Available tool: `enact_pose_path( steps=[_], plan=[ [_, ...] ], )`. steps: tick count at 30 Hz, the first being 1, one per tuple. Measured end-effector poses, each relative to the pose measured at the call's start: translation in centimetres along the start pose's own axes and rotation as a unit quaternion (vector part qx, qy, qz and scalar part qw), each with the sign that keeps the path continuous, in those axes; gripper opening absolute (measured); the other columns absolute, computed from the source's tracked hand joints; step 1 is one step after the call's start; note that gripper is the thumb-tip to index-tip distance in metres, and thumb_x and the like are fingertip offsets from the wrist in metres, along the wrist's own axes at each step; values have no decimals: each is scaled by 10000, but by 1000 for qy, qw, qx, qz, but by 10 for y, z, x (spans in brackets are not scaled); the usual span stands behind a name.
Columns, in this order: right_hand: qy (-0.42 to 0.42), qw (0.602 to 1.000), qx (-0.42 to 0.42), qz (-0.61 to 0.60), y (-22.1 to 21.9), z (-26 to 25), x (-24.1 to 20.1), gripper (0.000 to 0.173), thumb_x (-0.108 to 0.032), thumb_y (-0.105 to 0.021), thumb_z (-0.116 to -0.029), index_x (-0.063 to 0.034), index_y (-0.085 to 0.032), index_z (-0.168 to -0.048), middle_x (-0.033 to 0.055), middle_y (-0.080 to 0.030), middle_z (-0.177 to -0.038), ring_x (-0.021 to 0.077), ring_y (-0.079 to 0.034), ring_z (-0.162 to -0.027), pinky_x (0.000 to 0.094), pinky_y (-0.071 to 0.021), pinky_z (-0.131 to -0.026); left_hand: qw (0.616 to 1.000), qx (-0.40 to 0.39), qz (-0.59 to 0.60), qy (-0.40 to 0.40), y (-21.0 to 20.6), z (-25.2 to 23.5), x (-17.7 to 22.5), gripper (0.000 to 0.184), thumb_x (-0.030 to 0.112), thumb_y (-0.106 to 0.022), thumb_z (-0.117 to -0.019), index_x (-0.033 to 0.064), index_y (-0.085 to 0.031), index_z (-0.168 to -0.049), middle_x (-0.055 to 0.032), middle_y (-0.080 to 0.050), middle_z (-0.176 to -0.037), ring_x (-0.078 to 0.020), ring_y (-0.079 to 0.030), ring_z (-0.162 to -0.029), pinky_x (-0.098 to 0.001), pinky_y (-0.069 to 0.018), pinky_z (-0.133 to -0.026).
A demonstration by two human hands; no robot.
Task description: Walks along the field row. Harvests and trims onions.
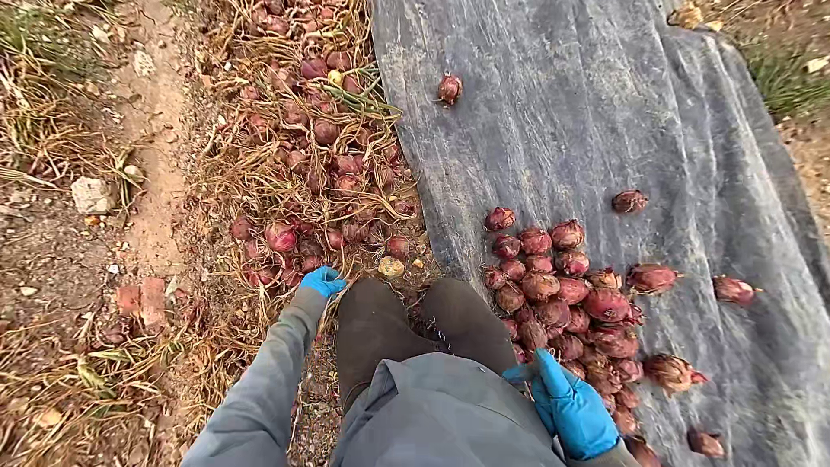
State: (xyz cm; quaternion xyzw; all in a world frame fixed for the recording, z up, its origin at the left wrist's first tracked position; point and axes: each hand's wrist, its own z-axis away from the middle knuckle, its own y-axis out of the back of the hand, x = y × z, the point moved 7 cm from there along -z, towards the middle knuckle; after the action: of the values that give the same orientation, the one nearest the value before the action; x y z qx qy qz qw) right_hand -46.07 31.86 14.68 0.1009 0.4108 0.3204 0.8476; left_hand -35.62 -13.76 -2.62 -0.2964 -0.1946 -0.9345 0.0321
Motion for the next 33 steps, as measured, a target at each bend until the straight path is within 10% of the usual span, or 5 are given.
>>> enact_pose_path(
  steps=[4,9,14,25,33],
  plan=[
    [20,999,-29,19,-14,-9,-15,618,-580,-325,-1058,-164,-752,-894,-52,-440,-495,106,-370,-385,321,-364,-387,992,-69,100,31,28,93,-46,167,-10,-703,-924,-22,-632,-1075,-79,-654,-774,-121,-588,-546,-272,-529,-523],
    [30,999,-39,18,-16,-11,-8,595,-563,-338,-1064,-167,-751,-900,-53,-433,-490,100,-370,-377,302,-357,-375,872,-78,-410,254,61,121,-164,417,327,-698,-945,52,-698,-1258,-221,-664,-1325,-396,-620,-1270,-642,-484,-1051],
    [45,997,-33,46,-17,2,3,589,-590,-344,-1043,-195,-754,-892,-56,-460,-503,101,-387,-389,315,-373,-389,915,59,-398,26,39,39,-102,473,101,-642,-954,236,-641,-1408,-116,-605,-1460,-390,-551,-1358,-656,-474,-1063],
    [3,999,32,16,20,30,16,632,-581,-309,-1061,-154,-757,-936,-41,-436,-474,109,-383,-351,319,-381,-349,673,-192,-714,-11,-19,-13,-103,346,162,-603,-990,-10,-670,-1282,-202,-640,-1370,-395,-552,-1335,-615,-312,-1196],
    [49,991,-86,90,-20,12,-26,371,-509,-539,-1018,-236,-783,-1082,-37,-522,-574,119,-447,-447,357,-425,-457,910,-92,-404,11,15,116,-64,549,511,-465,-1076,57,-696,-1283,-209,-665,-1329,-371,-572,-1337,-571,-398,-1159]
  ],
)
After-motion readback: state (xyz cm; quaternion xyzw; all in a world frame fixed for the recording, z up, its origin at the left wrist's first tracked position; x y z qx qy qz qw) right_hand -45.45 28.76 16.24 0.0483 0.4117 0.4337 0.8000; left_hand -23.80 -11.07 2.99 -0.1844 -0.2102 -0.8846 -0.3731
